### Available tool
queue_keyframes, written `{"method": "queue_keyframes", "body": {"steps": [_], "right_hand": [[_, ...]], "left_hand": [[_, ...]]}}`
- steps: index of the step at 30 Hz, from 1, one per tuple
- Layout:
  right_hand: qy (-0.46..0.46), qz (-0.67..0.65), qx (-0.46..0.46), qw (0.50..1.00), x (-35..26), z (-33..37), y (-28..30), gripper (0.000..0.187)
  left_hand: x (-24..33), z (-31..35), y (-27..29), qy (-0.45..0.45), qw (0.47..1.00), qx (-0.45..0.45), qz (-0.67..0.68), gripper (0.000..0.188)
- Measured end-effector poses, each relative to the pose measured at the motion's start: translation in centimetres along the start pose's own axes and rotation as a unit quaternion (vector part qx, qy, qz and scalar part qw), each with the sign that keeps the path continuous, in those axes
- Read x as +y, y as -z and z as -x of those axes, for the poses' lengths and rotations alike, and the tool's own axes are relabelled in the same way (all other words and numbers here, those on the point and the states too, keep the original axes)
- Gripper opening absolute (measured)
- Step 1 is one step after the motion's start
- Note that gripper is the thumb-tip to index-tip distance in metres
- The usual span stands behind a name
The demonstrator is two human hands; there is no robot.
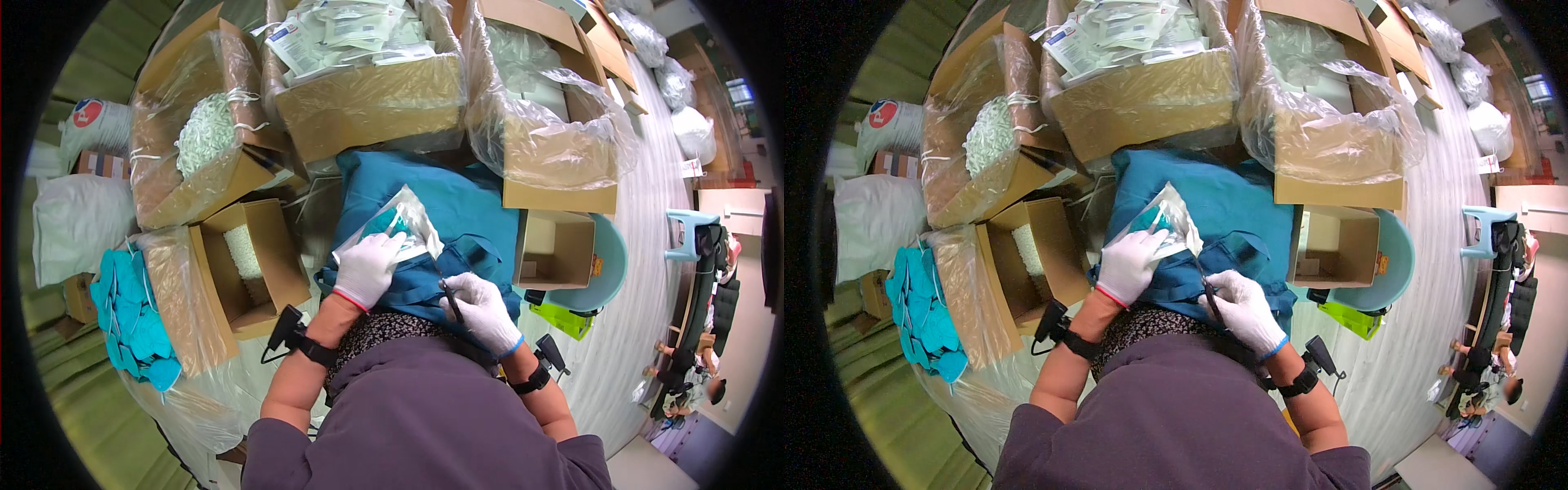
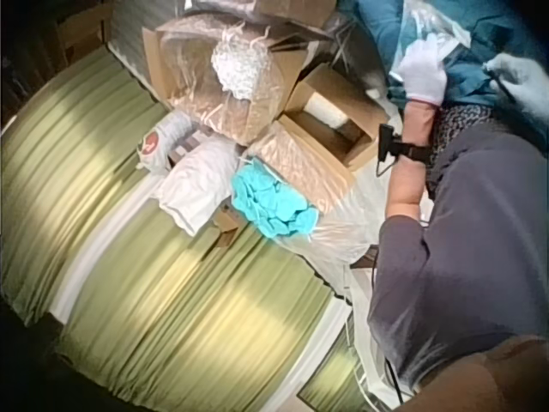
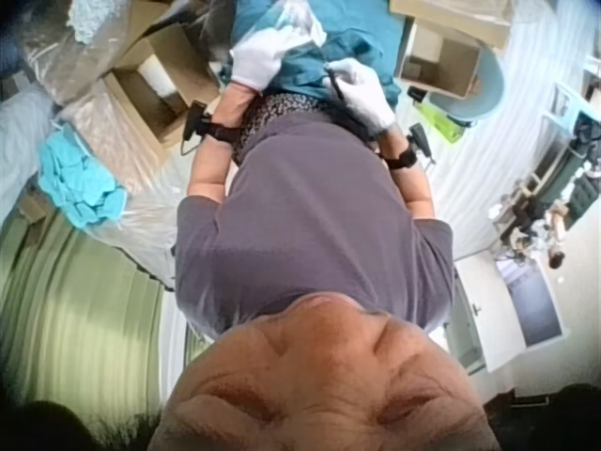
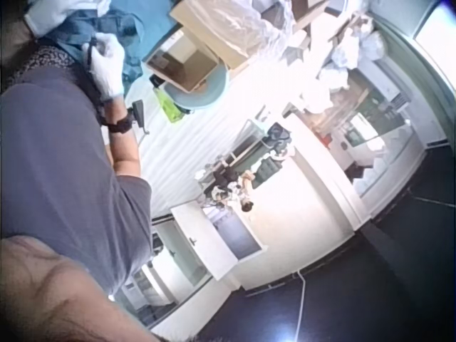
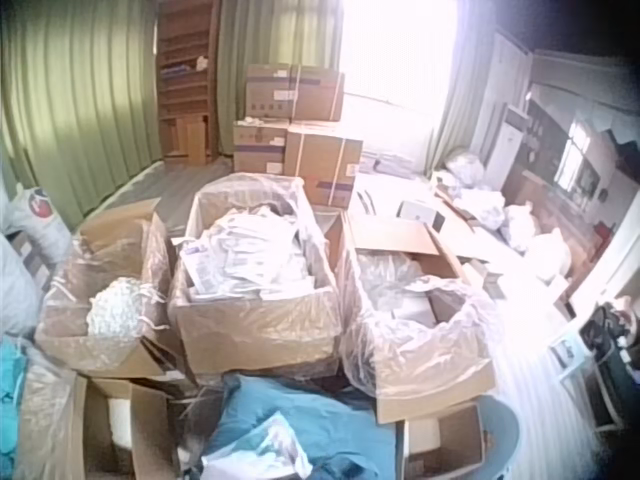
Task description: Unpacking and sorting medical masks and related hygiene products from shipping boxes.
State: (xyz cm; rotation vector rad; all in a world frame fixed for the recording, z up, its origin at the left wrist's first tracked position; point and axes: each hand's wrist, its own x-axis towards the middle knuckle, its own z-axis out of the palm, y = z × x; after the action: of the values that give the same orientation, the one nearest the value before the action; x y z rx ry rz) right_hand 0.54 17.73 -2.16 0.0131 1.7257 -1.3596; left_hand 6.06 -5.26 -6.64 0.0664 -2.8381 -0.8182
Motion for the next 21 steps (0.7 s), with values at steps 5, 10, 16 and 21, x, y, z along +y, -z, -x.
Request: {"method": "queue_keyframes", "body": {"steps": [5,10,16,21], "right_hand": [[0.082,0.038,0.01,0.996,2.9,-0.9,0.8,0.033],[0.003,0.195,-0.054,0.979,-1.7,1.3,1.4,0.037],[0.161,0.509,0.064,0.843,1.0,1.8,3.4,0.032],[0.165,0.43,0.124,0.879,-5.4,0.8,3.2,0.043]], "left_hand": [[-1.6,-0.9,3.0,-0.061,0.986,-0.121,0.094,0.033],[-2.4,0.0,4.8,0.074,0.963,-0.099,0.239,0.028],[-3.3,0.1,6.8,0.265,0.858,0.004,0.439,0.035],[-1.2,-0.6,7.8,0.211,0.795,-0.136,0.552,0.038]]}}
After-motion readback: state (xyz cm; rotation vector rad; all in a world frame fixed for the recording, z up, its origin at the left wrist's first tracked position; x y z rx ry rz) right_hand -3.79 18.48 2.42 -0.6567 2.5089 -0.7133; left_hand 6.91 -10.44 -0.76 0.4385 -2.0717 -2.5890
